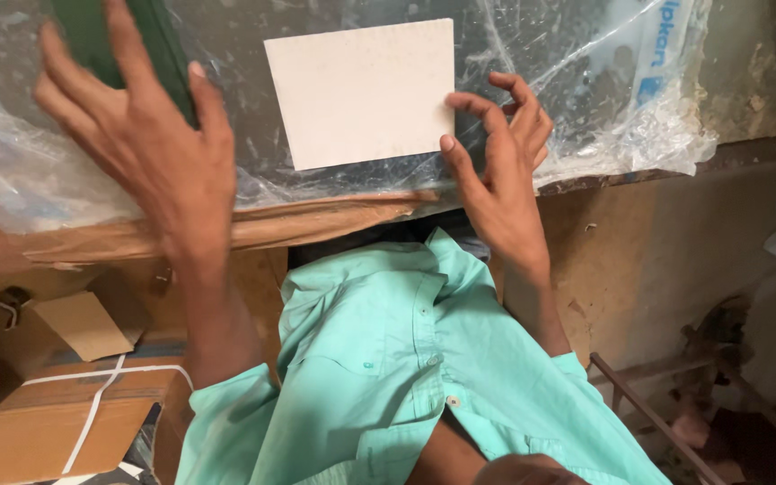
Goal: The person repeatedly folds a small white paper sheet in half, presses the crease with fingers, and unfolds it. The person repeats this folding and unfolding cycle several times on a plastic-covered work surface.
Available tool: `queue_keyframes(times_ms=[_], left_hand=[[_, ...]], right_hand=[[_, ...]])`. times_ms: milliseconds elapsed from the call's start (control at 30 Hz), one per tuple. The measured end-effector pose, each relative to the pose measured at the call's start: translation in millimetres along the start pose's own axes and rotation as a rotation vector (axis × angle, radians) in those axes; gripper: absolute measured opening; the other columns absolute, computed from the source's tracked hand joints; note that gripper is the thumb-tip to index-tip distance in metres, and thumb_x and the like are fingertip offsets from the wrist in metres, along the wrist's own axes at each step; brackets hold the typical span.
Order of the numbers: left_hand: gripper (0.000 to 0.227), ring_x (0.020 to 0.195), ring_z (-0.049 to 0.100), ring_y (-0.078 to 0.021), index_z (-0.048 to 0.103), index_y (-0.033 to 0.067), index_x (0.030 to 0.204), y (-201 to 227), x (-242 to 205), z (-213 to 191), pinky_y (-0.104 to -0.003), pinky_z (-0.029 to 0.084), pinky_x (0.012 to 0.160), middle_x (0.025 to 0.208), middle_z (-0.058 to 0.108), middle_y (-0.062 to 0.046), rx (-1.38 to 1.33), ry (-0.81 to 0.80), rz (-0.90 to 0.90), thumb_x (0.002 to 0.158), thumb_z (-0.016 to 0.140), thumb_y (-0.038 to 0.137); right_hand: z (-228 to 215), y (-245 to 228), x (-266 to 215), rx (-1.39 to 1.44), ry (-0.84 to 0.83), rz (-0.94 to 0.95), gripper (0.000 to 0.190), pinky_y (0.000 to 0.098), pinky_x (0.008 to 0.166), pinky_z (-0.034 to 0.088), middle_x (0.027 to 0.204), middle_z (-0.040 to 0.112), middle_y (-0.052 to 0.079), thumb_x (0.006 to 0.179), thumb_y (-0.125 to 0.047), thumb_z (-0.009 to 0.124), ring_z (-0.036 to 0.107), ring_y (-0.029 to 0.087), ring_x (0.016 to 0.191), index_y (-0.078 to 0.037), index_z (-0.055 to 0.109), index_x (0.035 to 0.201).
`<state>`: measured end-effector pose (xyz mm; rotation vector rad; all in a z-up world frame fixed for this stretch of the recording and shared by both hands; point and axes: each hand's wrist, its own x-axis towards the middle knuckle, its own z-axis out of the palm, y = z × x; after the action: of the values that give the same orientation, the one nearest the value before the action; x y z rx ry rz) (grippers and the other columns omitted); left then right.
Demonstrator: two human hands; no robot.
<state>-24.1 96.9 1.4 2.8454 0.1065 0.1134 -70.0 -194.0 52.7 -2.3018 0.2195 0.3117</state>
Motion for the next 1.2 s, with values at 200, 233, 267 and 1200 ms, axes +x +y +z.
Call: queue_keyframes(times_ms=[200, 233, 267, 1200], left_hand=[[0.071, 0.146, 0.028, -0.0421, 0.037, 0.0166, 0.162, -7.0, -2.0, 4.8, -0.056, 0.033, 0.121, 0.162, 0.02, -0.025, -0.048, 0.01, 0.0, 0.099, 0.069, 0.016], [0.069, 0.147, 0.027, -0.0419, 0.039, 0.0165, 0.161, -5.7, 0.1, 2.9, -0.056, 0.033, 0.121, 0.163, 0.02, -0.024, -0.047, 0.023, 0.011, 0.1, 0.069, 0.016], [0.064, 0.148, 0.025, -0.0417, 0.043, 0.0157, 0.16, -1.7, 0.1, 1.2, -0.055, 0.032, 0.12, 0.164, 0.019, -0.024, -0.039, 0.042, 0.028, 0.101, 0.069, 0.016], [0.017, 0.133, 0.037, -0.0351, 0.078, 0.0111, 0.099, 68.2, -26.7, 11.6, -0.052, 0.029, 0.114, 0.145, 0.05, -0.009, -0.288, -0.065, 0.299, 0.083, 0.079, 0.003]], right_hand=[[12.3, -3.9, 6.6, -0.107, 0.092, -0.051, 0.037, 0.0592, 0.125, 0.016, 0.162, 0.027, 0.015, 0.111, -0.031, 0.068, 0.015, 0.036, 0.152, -0.009, 0.06, 0.139], [13.7, -3.0, 9.1, -0.133, 0.099, -0.033, 0.037, 0.0606, 0.123, 0.015, 0.162, 0.027, 0.015, 0.11, -0.031, 0.068, 0.015, 0.037, 0.152, -0.009, 0.06, 0.138], [13.4, -1.1, 10.7, -0.165, 0.106, -0.013, 0.038, 0.0621, 0.121, 0.014, 0.162, 0.027, 0.015, 0.109, -0.032, 0.068, 0.015, 0.037, 0.152, -0.008, 0.059, 0.137], [21.4, 9.4, 30.0, -0.519, 0.284, -0.006, 0.028, 0.0607, 0.107, 0.02, 0.152, 0.037, 0.011, 0.103, -0.037, 0.078, 0.017, 0.034, 0.148, -0.016, 0.07, 0.121]])
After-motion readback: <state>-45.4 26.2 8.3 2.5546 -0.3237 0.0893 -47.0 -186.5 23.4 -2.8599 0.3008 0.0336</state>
